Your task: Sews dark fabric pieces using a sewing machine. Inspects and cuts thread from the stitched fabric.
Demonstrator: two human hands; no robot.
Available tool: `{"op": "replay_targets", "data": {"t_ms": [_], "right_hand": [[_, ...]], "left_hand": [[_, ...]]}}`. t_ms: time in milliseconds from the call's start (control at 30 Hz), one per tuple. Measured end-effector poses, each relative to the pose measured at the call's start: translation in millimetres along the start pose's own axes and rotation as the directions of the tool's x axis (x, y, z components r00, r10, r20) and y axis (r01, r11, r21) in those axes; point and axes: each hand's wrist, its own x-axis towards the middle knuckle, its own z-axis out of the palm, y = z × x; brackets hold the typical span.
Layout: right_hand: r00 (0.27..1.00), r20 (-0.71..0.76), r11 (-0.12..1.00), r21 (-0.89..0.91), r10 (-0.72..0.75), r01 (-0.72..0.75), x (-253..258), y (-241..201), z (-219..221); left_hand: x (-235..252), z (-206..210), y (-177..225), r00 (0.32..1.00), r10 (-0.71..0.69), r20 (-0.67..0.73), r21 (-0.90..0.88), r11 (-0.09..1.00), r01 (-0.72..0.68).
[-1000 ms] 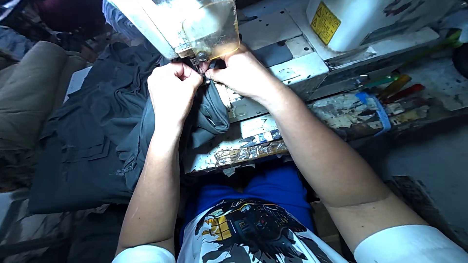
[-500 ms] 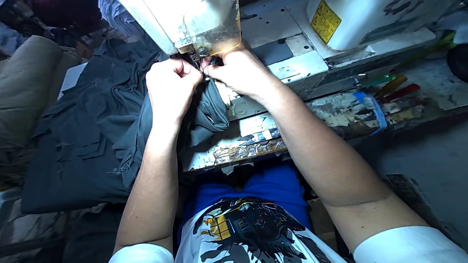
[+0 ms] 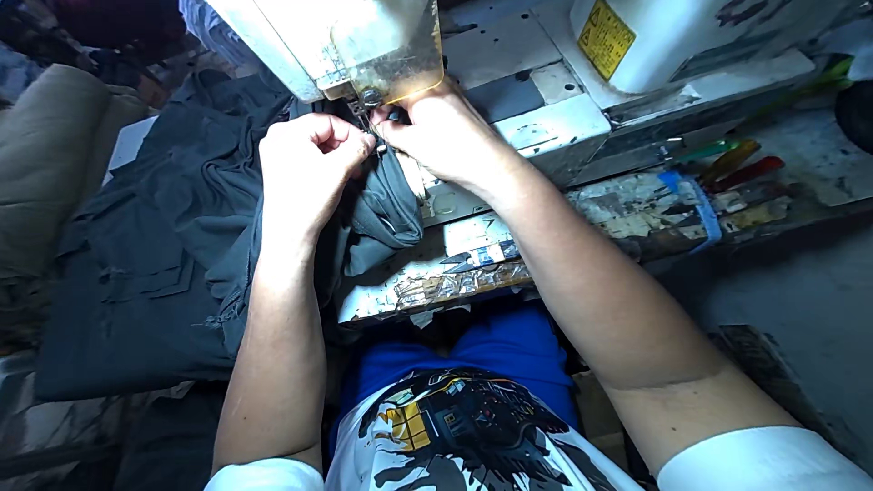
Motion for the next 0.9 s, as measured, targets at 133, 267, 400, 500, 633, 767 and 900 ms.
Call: {"op": "replay_targets", "data": {"t_ms": [133, 267, 400, 500, 633, 767, 900], "right_hand": [[1.000, 0.002, 1.000, 0.015, 0.007, -0.007, -2, -2, -2], [1.000, 0.010, 1.000, 0.011, 0.018, -0.018, -1, -3, -2], [1.000, -0.013, 1.000, 0.010, 0.005, -0.005, -1, -2, -1], [0.997, -0.078, 1.000, 0.005, 0.009, -0.009, -2, -3, -2], [0.931, -0.352, 0.993, -0.107, -0.090, 0.056, -41, -10, -11], [0.964, -0.236, 0.948, -0.316, -0.119, 0.039, -150, -4, -17], [0.988, 0.150, 0.904, -0.426, 0.039, 0.029, -183, 4, -3]], "left_hand": [[0, 2, 2, 0.999, -0.028, -0.033, 0.001, 1.000, 0.028], [-1, 3, 3, 0.999, -0.023, -0.049, 0.006, 1.000, 0.023], [-1, 4, 4, 0.999, -0.023, -0.047, -0.008, 1.000, 0.023], [0, 4, 3, 0.998, -0.029, -0.051, -0.014, 0.999, 0.029], [-18, -2, 6, 0.993, 0.052, -0.108, -0.103, 0.993, -0.063], [-70, -5, 8, 0.940, 0.178, -0.291, -0.147, 0.963, -0.227], [-81, 14, 8, 0.883, 0.241, -0.402, -0.244, 0.902, -0.357]]}}
